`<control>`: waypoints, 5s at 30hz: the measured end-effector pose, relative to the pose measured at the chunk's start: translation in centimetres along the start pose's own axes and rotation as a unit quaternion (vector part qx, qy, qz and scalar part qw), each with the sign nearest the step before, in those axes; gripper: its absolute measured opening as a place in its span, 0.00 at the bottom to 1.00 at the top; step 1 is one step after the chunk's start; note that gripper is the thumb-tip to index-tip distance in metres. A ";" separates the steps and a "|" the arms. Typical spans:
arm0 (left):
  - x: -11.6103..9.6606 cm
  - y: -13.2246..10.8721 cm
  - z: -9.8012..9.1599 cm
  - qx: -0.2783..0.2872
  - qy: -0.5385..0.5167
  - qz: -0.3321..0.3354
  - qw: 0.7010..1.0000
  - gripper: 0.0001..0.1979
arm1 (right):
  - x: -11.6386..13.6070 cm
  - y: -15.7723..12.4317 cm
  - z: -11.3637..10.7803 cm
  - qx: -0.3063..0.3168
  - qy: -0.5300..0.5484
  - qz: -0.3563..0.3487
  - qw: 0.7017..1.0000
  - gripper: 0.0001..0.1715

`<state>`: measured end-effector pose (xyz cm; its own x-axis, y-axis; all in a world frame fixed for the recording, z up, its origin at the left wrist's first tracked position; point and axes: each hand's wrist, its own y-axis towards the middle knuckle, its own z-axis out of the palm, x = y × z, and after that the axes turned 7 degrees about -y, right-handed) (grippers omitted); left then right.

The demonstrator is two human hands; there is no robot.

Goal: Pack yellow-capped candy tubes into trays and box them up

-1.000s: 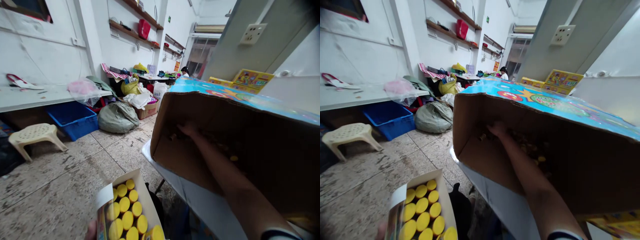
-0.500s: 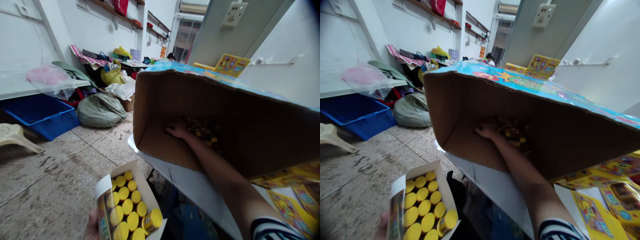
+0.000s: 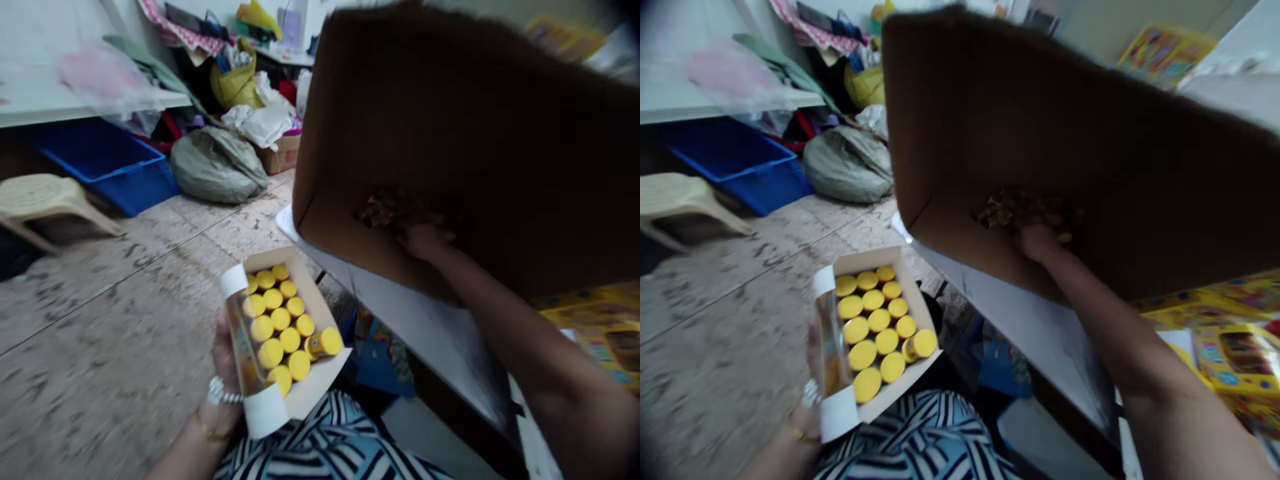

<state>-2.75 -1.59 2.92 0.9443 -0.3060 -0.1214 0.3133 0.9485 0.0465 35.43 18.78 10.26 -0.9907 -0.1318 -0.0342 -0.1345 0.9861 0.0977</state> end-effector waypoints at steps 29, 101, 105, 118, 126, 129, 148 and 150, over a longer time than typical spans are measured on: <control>1.7 3.6 0.8 0.181 -0.068 -0.157 0.968 0.28 | 6.0 2.7 0.8 -0.036 0.018 -0.041 0.998 0.16; 3.4 2.4 -1.5 -0.012 -0.026 -0.065 0.997 0.24 | 12.5 -9.0 -3.8 0.064 0.369 -0.165 0.913 0.16; 3.6 2.5 -1.5 -0.024 -0.014 -0.060 0.998 0.24 | 15.0 -9.2 -3.4 -0.014 0.329 -0.184 0.926 0.14; 2.9 3.2 -1.5 0.069 -0.047 -0.081 0.993 0.21 | 15.5 -8.2 -0.5 -0.112 0.314 -0.238 0.912 0.17; 2.6 3.9 -0.2 0.086 -0.050 -0.113 0.989 0.21 | 6.6 2.9 0.5 -0.148 0.044 -0.173 0.973 0.20; 2.0 3.4 -0.3 0.087 -0.047 -0.086 0.991 0.21 | 4.6 5.1 1.4 -0.083 0.021 -0.204 0.975 0.23; 2.9 2.6 -3.2 -0.024 -0.017 -0.074 0.997 0.26 | 12.9 -4.4 -3.7 0.037 0.249 -0.186 0.950 0.28; 3.2 2.6 -3.0 -0.028 -0.024 -0.079 0.996 0.27 | 15.3 -5.4 -4.6 0.038 0.241 -0.205 0.948 0.18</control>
<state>0.81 0.14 -0.29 0.8881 -0.4533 -0.0760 0.4528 0.8913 -0.0242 20.85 11.01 13.78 -0.7523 -0.5184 0.4066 -0.5268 0.8439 0.1013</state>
